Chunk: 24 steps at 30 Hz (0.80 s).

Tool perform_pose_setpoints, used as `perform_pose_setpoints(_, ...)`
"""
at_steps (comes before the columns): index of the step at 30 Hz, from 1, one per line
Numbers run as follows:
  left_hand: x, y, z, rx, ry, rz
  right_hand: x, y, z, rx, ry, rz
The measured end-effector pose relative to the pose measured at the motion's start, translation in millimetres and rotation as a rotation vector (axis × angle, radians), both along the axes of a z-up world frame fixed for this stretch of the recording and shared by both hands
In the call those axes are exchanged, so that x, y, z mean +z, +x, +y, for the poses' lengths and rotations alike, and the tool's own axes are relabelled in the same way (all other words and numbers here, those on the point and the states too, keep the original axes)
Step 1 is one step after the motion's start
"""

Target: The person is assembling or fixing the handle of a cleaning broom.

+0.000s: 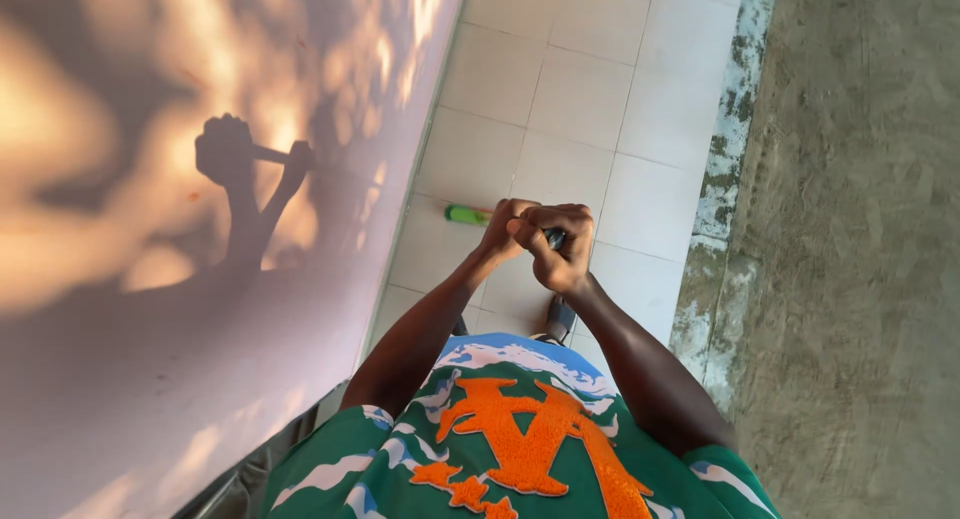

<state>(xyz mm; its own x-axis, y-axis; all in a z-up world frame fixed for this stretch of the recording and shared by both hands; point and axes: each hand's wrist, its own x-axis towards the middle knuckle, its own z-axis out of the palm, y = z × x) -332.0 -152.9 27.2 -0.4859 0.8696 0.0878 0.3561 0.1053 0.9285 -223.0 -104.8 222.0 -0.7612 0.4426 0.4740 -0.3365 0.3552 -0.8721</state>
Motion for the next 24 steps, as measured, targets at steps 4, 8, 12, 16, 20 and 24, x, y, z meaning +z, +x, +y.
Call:
perform_pose_setpoints(4,19,2,-32,-0.029,-0.209,-0.066,2,-11,-23,-0.042,-0.080,-0.034)
perform_pose_setpoints(8,-17,-2,-64,0.032,-0.078,-0.203,-9,-25,-47,-0.047,-0.129,-0.102)
perform_pose_setpoints(12,-28,-27,-70,-0.105,0.036,0.176,-22,-36,-70,-0.075,-0.086,0.005)
perform_pose_setpoints(16,-33,-49,-68,-0.103,-0.023,0.056,-40,-53,-78,0.040,-0.005,0.157)
perform_pose_setpoints(20,-30,-56,-62,-0.125,0.041,0.119,-27,-56,-78,-0.031,0.094,-0.008)
perform_pose_setpoints(24,2,-53,-60,-0.077,-0.069,0.067,-6,-58,-68,-0.084,0.038,-0.038)
